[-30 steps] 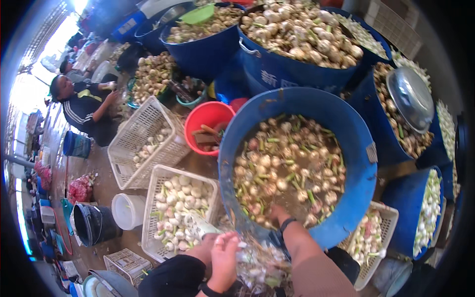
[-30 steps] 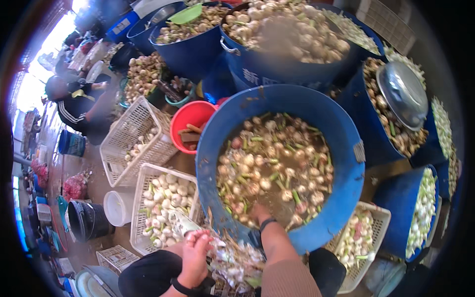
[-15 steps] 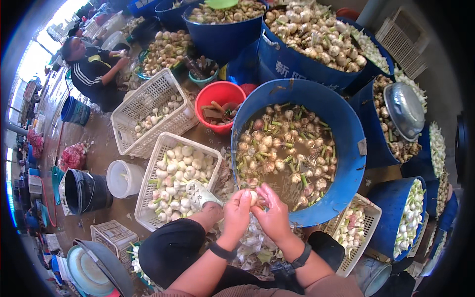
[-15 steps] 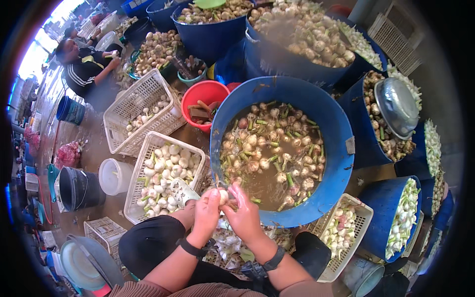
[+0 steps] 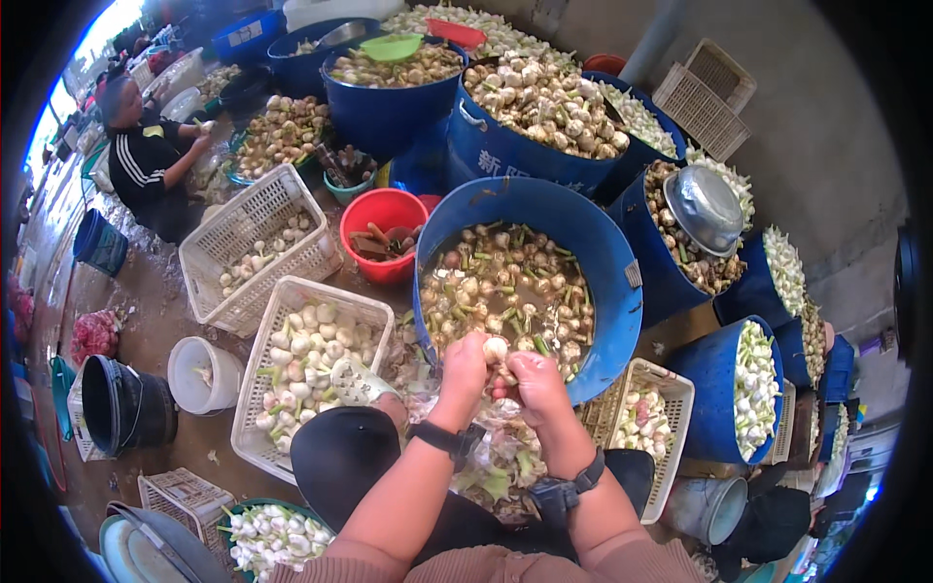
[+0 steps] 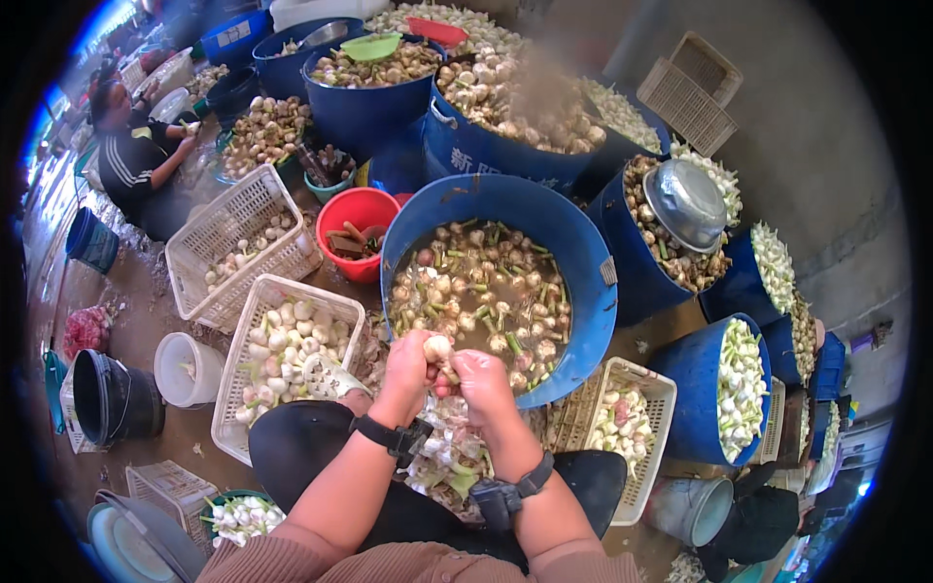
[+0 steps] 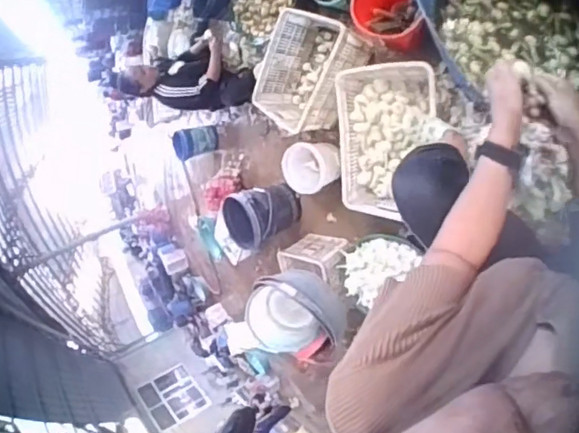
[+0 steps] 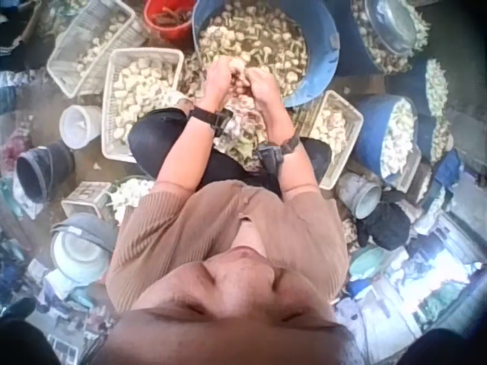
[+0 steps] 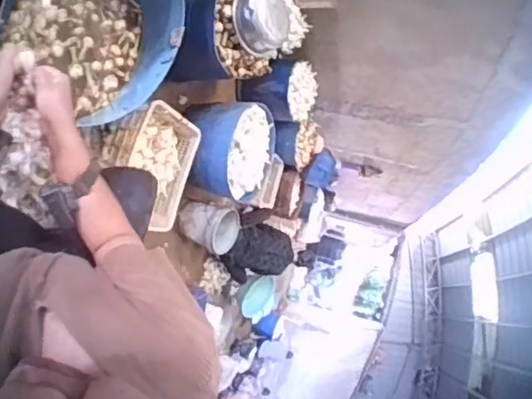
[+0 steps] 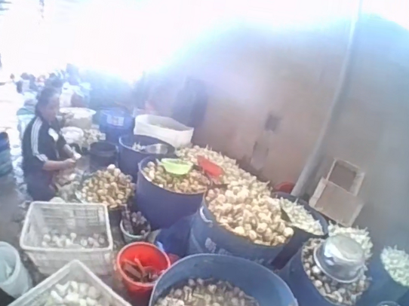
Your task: The person peels garlic bulbs by hand, discarding the skins onto a pile and placing the cleaned garlic into a white plastic basket. They periodically reach into a blue tub of water to retrieve more garlic bulbs to peel.
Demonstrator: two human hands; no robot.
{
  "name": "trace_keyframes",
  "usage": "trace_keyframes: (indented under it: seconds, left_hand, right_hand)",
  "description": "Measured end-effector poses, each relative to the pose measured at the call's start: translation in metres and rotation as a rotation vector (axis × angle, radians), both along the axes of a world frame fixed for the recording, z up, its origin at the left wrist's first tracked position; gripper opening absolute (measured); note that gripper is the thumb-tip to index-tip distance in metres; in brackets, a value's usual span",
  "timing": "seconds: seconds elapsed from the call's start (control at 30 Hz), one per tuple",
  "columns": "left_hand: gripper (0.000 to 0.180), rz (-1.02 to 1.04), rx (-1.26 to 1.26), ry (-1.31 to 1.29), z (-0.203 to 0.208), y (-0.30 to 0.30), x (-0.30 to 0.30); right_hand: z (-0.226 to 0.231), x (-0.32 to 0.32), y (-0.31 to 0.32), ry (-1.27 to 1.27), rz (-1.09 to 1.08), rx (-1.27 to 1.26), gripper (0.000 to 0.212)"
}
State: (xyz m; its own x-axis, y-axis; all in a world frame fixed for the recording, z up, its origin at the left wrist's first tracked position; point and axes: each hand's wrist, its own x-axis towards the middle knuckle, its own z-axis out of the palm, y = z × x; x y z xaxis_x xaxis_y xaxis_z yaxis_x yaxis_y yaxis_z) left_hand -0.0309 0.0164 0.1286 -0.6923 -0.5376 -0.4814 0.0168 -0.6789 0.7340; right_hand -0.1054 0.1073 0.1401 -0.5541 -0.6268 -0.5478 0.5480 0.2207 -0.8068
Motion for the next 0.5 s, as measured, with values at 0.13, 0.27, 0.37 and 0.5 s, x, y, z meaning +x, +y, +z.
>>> trace_keyframes:
  seconds: [0.13,0.27,0.37,0.5]
  left_hand:
    - [0.032,0.027,-0.06,0.037,-0.012,0.003,0.0]
    - [0.032,-0.142,-0.17,0.113,-0.016,-0.004,-0.005]
    - [0.031,-0.542,-0.514,-0.223,-0.021,0.003,-0.013]
    - [0.038,-0.449,-1.25,-0.025,-0.006,0.024,-0.015]
  right_hand:
    - [-0.013,-0.001,0.007,-0.174,-0.085,-0.072,0.025]
    - [-0.022,0.002,0.022,0.921,0.074,0.017,0.018]
    - [-0.026,-0.006,0.03,1.012,-0.025,0.102,0.014]
    - [-0.046,-0.034,0.043,0.15,-0.167,0.083,0.016]
